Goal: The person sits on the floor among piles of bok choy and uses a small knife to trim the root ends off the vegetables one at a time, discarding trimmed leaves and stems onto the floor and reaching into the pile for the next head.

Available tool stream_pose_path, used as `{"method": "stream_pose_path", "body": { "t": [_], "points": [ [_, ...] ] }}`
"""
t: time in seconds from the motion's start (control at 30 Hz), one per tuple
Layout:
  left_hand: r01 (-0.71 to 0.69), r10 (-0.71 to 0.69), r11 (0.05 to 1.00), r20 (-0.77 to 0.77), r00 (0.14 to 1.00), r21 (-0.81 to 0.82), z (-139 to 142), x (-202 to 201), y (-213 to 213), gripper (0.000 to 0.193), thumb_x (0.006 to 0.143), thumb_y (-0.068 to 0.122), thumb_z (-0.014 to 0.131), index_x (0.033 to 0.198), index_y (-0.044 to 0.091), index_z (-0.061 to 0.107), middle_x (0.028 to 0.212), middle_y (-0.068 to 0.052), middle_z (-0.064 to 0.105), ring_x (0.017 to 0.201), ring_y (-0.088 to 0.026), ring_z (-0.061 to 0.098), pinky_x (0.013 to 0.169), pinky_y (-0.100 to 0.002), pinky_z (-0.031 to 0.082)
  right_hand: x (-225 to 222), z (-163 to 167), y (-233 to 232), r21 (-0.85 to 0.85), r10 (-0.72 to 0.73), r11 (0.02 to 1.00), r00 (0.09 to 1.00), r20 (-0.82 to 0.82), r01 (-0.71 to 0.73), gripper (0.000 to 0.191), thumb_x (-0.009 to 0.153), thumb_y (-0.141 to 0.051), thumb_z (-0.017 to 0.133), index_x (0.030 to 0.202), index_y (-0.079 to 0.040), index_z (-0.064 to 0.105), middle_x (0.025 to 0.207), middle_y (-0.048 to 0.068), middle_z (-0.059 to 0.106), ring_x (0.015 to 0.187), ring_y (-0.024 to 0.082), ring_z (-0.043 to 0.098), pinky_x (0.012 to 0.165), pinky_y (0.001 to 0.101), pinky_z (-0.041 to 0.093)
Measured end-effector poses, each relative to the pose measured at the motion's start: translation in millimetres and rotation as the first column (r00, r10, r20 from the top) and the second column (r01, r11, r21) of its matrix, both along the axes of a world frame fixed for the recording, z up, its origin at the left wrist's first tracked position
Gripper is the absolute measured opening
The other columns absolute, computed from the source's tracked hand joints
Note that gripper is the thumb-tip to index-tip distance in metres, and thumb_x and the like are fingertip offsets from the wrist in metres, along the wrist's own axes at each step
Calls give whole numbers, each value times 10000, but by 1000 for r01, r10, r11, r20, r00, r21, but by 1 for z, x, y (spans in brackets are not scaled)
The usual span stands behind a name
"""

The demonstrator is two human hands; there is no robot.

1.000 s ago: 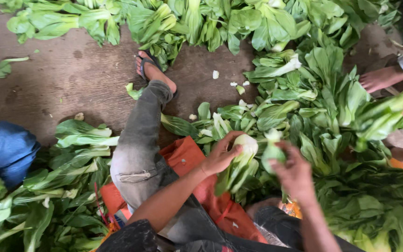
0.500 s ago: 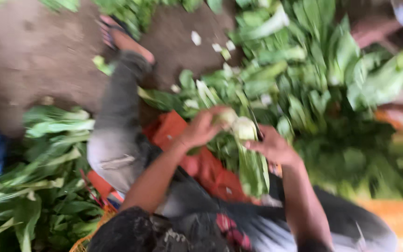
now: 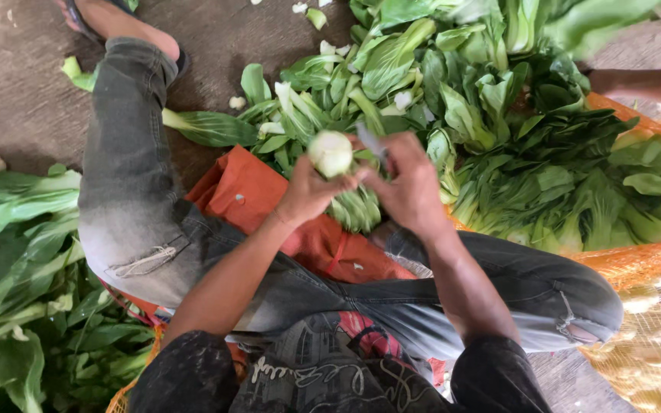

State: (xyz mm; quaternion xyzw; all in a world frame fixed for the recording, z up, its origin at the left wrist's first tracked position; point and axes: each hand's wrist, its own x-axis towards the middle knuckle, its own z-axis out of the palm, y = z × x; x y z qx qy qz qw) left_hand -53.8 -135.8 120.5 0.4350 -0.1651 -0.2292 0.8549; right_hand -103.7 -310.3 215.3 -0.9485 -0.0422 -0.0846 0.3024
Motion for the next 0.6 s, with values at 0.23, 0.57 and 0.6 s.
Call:
{"method": "stream_pose_path", "body": {
  "t": [0.23,0.57,0.6],
  "points": [
    [-508,267,740,500,824,441,5,6,15,597,710,117,918,1206,43,594,1077,-126,746,1003,-266,759,864,-386,603,-10,50,12,-39,114,992,991,-76,-117,259,1067,-261,600,1126,-12,559,778,137,594,645,341,615,610,451,477],
    [-651,239,621,685,689,438,8,-1,17,523,702,19,847,1167,48,610,1101,-160,688,1031,-402,652,903,-460,526,-4,69,36,-153,225,961,973,-56,-231,291,976,-285,725,957,-22,601,803,118,632,656,334,655,578,446,501],
    [-667,243,616,705,667,418,9,-1,18,519,697,25,851,1155,43,608,1100,-165,679,1030,-405,644,905,-463,515,-3,70,36,-158,224,960,972,-70,-232,297,964,-288,733,941,-23,601,793,112,633,647,329,655,569,445,499]
  ]
}}
